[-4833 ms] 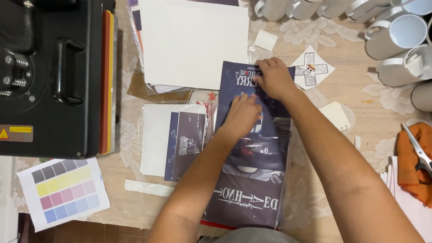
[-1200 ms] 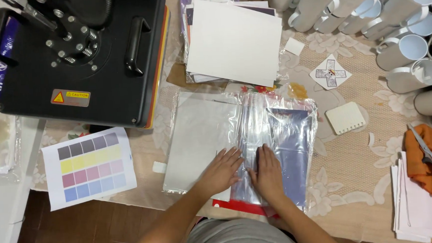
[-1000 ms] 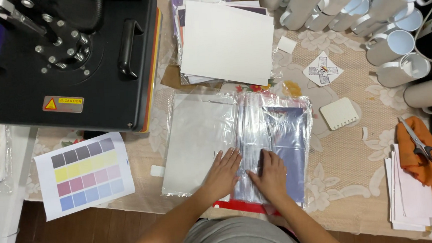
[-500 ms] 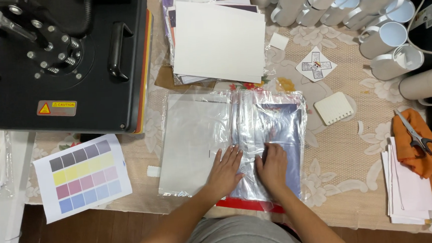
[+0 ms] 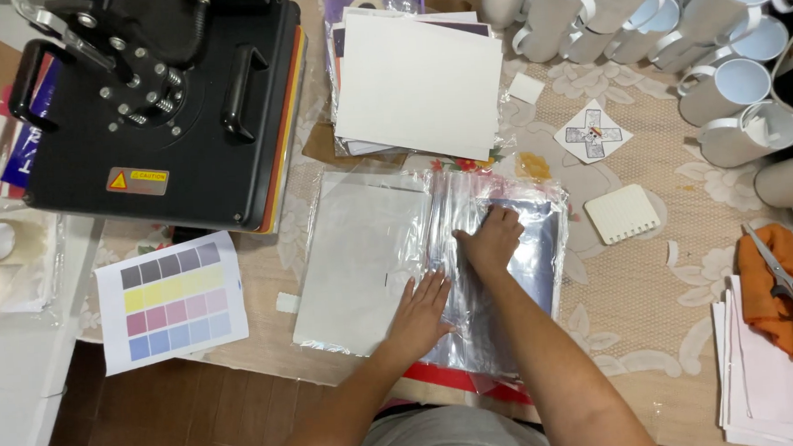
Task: Organizing printed artwork sheets by placing them into protective sleeves and a binder.
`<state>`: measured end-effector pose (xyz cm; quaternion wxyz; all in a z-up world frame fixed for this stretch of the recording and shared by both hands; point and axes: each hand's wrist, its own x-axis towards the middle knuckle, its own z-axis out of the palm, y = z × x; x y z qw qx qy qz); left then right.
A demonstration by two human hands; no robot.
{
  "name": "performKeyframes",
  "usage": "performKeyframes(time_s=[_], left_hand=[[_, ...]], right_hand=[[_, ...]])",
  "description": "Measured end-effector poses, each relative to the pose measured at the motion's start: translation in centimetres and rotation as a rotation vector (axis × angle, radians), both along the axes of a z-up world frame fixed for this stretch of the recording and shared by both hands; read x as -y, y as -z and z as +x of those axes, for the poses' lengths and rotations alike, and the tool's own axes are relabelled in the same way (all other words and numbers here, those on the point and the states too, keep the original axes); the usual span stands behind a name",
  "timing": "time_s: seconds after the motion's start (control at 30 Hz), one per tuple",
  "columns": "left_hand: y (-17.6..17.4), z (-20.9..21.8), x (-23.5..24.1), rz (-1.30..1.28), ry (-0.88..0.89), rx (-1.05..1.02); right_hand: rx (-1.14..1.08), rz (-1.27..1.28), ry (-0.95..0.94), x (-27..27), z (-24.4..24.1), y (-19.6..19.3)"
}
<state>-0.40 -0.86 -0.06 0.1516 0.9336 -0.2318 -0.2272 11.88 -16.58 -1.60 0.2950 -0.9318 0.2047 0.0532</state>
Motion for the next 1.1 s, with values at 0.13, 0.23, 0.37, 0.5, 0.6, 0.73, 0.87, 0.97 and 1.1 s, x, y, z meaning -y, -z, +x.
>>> performKeyframes(time_s=[0.13, 0.23, 0.37, 0.5, 0.6, 0.73, 0.87, 0.97, 1.1], left_hand=[[0.5, 0.0, 0.3, 0.001, -0.016, 0.003], [0.1, -0.2, 0.6, 0.003, -0.036, -0.014], [-1.7, -1.1, 2.5, -0.055, -0.149, -0.068], [0.2, -2.0, 5.1, -0.125, -0.299, -0.028], [2.2, -2.5, 5.8, -0.156, -0.289, 0.068], [5.9, -2.2, 5.6, -0.174, -0.267, 0.178], [9.4, -1.9, 4.7, -0.216, -0.266, 0.373], [6.2, -1.6, 4.0, -0.424, -0.461, 0.257], [1.1, -1.7, 2.9, -0.79, -0.663, 0.171]], right_hand=[[-0.066, 0.031, -0.085, -0.5, 2.0, 4.0], [-0.083, -0.026, -0.151, -0.8, 1.8, 6.7], [0.043, -0.08, -0.223, -1.0, -0.1, 3.5], [0.081, -0.084, -0.471, -0.1, -2.5, 1.2], [0.195, -0.154, -0.65, 1.8, -4.0, 3.1], [0.166, -0.139, -0.669, 5.6, -7.0, 2.4], [0.398, -0.061, -0.176, 9.3, -10.1, 2.1], [0.333, 0.16, 0.08, 10.8, -11.1, 0.2], [0.01, 0.643, 0.353, 9.3, -10.9, -2.8]])
